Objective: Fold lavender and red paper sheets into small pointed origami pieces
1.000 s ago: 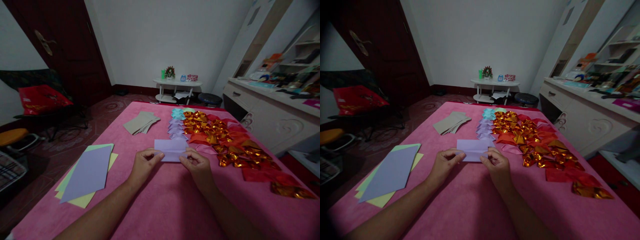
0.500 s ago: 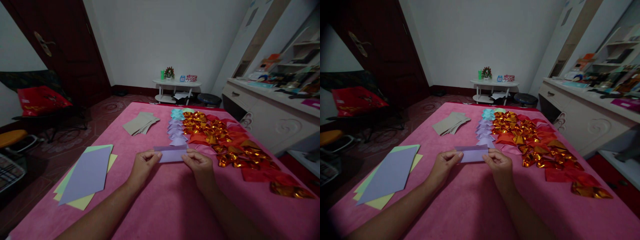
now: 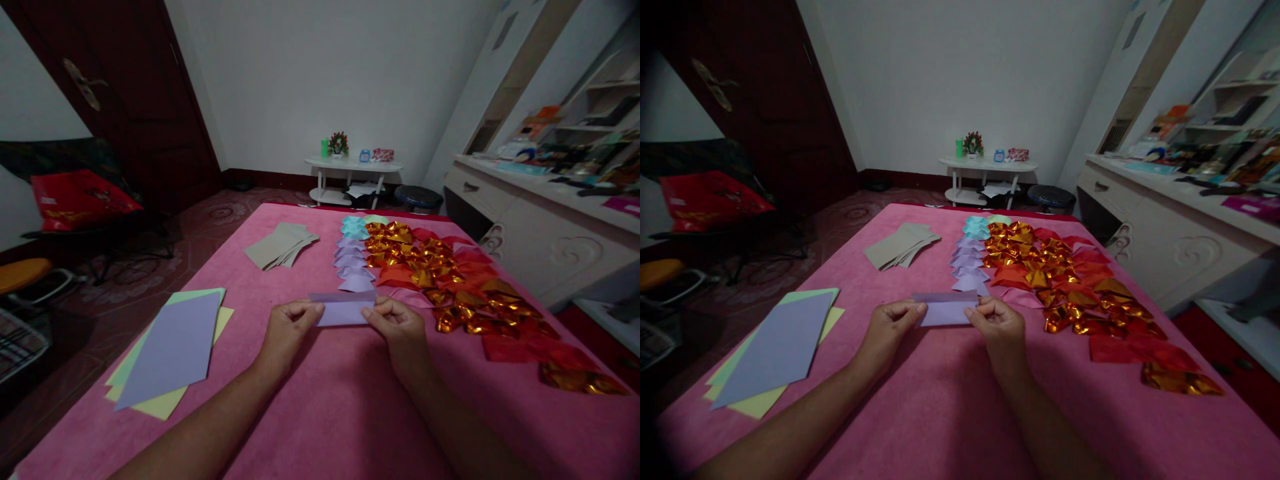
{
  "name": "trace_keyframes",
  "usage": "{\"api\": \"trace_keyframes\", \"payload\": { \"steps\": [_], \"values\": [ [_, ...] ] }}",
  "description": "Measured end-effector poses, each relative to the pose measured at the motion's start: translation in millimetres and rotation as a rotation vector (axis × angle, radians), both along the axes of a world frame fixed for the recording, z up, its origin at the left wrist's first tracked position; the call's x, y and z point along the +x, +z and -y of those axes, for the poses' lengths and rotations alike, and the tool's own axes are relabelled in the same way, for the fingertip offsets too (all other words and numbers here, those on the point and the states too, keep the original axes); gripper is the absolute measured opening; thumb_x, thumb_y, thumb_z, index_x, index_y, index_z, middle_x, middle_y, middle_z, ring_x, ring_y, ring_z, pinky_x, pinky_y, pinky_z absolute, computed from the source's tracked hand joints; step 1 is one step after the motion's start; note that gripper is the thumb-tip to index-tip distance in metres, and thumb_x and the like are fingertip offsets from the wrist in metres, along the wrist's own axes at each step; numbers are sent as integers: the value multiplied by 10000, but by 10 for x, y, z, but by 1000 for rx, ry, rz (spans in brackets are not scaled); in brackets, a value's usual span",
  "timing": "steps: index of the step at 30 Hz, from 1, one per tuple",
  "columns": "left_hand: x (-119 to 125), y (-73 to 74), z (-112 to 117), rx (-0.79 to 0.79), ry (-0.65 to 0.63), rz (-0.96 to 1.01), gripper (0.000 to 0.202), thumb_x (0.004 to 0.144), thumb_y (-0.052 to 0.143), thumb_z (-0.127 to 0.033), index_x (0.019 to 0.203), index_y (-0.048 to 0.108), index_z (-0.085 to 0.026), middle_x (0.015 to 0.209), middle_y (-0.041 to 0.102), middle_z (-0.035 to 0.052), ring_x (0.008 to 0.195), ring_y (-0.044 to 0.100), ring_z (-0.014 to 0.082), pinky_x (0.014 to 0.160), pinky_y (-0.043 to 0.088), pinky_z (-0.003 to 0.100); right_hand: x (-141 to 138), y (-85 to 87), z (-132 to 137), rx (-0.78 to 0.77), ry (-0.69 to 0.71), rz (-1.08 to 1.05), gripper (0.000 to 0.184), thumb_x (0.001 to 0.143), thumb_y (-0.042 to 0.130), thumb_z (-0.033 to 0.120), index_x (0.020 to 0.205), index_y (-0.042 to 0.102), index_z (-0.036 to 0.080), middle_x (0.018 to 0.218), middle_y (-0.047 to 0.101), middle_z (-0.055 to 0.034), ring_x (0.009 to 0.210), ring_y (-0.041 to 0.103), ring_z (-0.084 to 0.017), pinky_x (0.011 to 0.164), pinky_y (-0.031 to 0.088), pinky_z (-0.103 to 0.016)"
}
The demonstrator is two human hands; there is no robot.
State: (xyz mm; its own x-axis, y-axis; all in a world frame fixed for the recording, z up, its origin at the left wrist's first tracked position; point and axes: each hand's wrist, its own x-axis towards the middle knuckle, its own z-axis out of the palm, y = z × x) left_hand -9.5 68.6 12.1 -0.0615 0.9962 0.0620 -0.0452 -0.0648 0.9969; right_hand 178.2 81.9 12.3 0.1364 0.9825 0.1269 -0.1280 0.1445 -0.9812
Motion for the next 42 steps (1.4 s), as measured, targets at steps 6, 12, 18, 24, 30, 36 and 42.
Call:
{"api": "trace_keyframes", "payload": {
  "steps": [6, 12, 18, 24, 30, 36, 42],
  "values": [
    [-24, -60, -21, 46, 30, -58, 204, 737, 688, -296, 623, 706, -127, 634, 565, 2, 635, 488, 100, 591, 369, 192, 27, -49, -21, -45, -1, -49, 210, 568, 790, 238, 516, 596, 178, 677, 557, 13, 656, 505, -126, 633, 405, -247],
    [-8, -69, -26, 10, 67, -32, 183, 694, 722, -284, 604, 709, -126, 642, 607, 14, 627, 514, 102, 586, 386, 194, 38, -47, -19, -91, 43, -97, 202, 577, 778, 222, 501, 598, 172, 649, 568, 17, 632, 496, -116, 616, 385, -243],
    [-1, -58, -31, -17, 93, -29, 178, 673, 731, -290, 602, 716, -128, 638, 634, 20, 614, 527, 104, 582, 398, 194, 12, -8, -10, -119, 36, -127, 217, 552, 781, 234, 479, 588, 170, 600, 547, 25, 593, 471, -111, 591, 365, -250],
    [1, -75, -25, -21, 94, -52, 179, 675, 726, -291, 599, 714, -129, 627, 635, 18, 598, 528, 103, 571, 398, 193, 26, -38, -3, -121, 20, -126, 243, 565, 777, 255, 475, 568, 169, 563, 504, 35, 572, 433, -106, 558, 327, -247],
    [6, -85, -33, 4, 87, -78, 175, 674, 717, -271, 571, 697, -131, 610, 615, 9, 587, 517, 97, 557, 388, 188, 12, -21, 2, -140, -10, -131, 257, 556, 784, 277, 473, 565, 170, 530, 475, 38, 535, 386, -97, 523, 303, -243],
    [8, -61, -33, -9, 85, -69, 180, 656, 723, -267, 549, 685, -127, 578, 598, -2, 555, 498, 88, 531, 369, 185, 8, -26, 5, -124, -18, -142, 246, 555, 788, 266, 481, 575, 168, 537, 496, 35, 543, 405, -98, 533, 319, -241],
    [21, -39, -37, -93, 97, 9, 188, 609, 767, -294, 566, 698, -125, 555, 631, 6, 519, 502, 85, 524, 376, 188, 5, -34, 20, -92, -42, -93, 228, 600, 773, 264, 506, 587, 170, 608, 568, 17, 599, 482, -120, 585, 375, -255]
  ]
}}
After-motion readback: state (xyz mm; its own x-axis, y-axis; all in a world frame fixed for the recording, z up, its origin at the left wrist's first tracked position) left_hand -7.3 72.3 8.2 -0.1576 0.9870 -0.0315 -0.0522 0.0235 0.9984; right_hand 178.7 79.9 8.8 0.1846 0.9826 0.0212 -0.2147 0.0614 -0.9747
